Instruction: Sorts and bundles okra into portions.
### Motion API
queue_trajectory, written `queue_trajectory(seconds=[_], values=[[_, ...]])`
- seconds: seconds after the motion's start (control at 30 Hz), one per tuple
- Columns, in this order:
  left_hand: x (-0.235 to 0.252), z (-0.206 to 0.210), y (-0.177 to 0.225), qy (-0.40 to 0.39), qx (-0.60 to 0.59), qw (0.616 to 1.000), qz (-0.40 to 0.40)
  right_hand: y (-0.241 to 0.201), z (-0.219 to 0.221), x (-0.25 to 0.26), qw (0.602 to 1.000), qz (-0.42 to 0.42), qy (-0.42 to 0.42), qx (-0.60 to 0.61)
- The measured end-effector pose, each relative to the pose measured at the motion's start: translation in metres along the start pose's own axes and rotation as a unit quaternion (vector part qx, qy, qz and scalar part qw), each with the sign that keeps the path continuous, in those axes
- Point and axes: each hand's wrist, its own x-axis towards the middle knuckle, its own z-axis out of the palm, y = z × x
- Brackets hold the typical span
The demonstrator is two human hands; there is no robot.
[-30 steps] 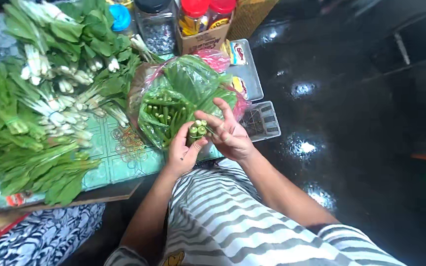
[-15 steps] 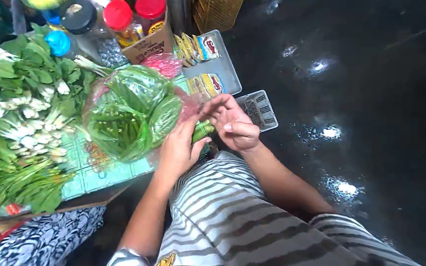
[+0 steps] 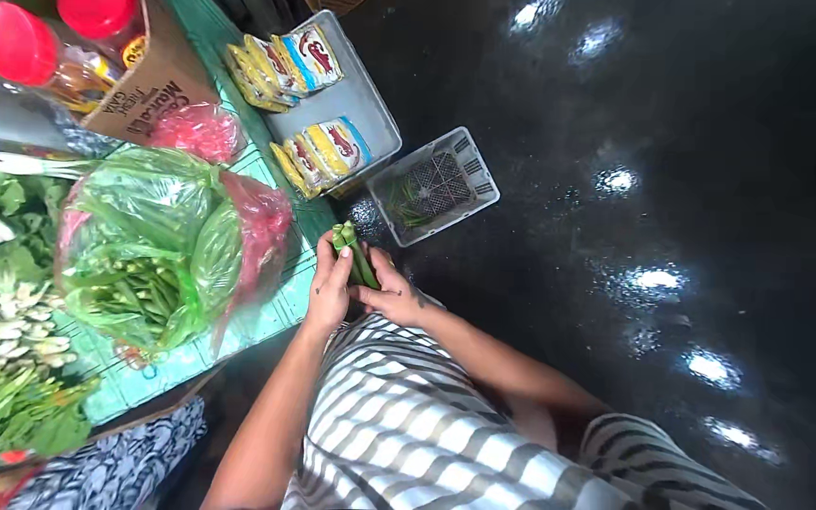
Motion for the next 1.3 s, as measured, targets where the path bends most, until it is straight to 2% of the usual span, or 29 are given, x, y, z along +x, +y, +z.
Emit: queue_trajectory(seconds=[0.1,0.23,0.33,0.43,0.5,0.57,0.63,0.73,0.77,0.83,0.9,0.97,1.07,1.13,1.2,1.3], values=[[0.012,-0.002,0.005,-0.043,-0.008,0.999,0.031,-0.006,-0.014,0.000,0.999,0.005,-0.024,-0.046],[0.018,-0.007,0.003,-0.062,-0.049,0.997,0.022,0.000,-0.021,0.003,0.993,-0.017,-0.058,-0.097],[0.015,-0.007,-0.011,-0.043,-0.061,0.997,-0.014,0.011,-0.013,0.010,0.998,-0.015,-0.002,-0.064],[0.013,-0.009,-0.035,-0.035,-0.003,0.999,-0.040,0.043,-0.012,0.021,0.996,0.027,0.034,-0.076],[0.015,-0.016,-0.052,-0.013,0.075,0.995,-0.071,0.062,-0.019,0.027,0.995,0.096,0.011,0.020],[0.014,-0.023,-0.067,0.006,0.165,0.975,-0.150,0.084,-0.038,0.037,0.965,0.217,0.008,0.145],[0.009,-0.030,-0.078,0.011,0.202,0.953,-0.224,0.115,-0.067,0.054,0.934,0.307,0.077,0.166],[-0.004,-0.036,-0.079,-0.026,0.181,0.953,-0.241,0.164,-0.123,0.077,0.896,0.398,0.194,0.026],[-0.012,-0.038,-0.079,-0.042,0.172,0.954,-0.243,0.170,-0.137,0.081,0.881,0.420,0.219,-0.016],[-0.027,-0.044,-0.079,-0.053,0.160,0.952,-0.257,0.154,-0.149,0.091,0.852,0.448,0.269,-0.041],[-0.043,-0.052,-0.082,-0.030,0.135,0.951,-0.277,0.151,-0.155,0.108,0.851,0.414,0.319,-0.053],[-0.056,-0.061,-0.087,0.010,0.103,0.951,-0.292,0.150,-0.154,0.122,0.872,0.378,0.274,-0.148],[-0.077,-0.075,-0.089,0.050,0.080,0.952,-0.291,0.153,-0.133,0.120,0.865,0.373,0.085,-0.324],[-0.088,-0.084,-0.082,0.059,0.069,0.970,-0.227,0.182,-0.118,0.112,0.888,0.310,0.052,-0.335],[-0.097,-0.092,-0.067,0.081,0.064,0.986,-0.129,0.192,-0.100,0.101,0.899,0.342,0.022,-0.271],[-0.109,-0.113,-0.041,0.205,0.104,0.973,-0.014,0.184,-0.078,0.079,0.886,0.344,0.015,-0.310]])
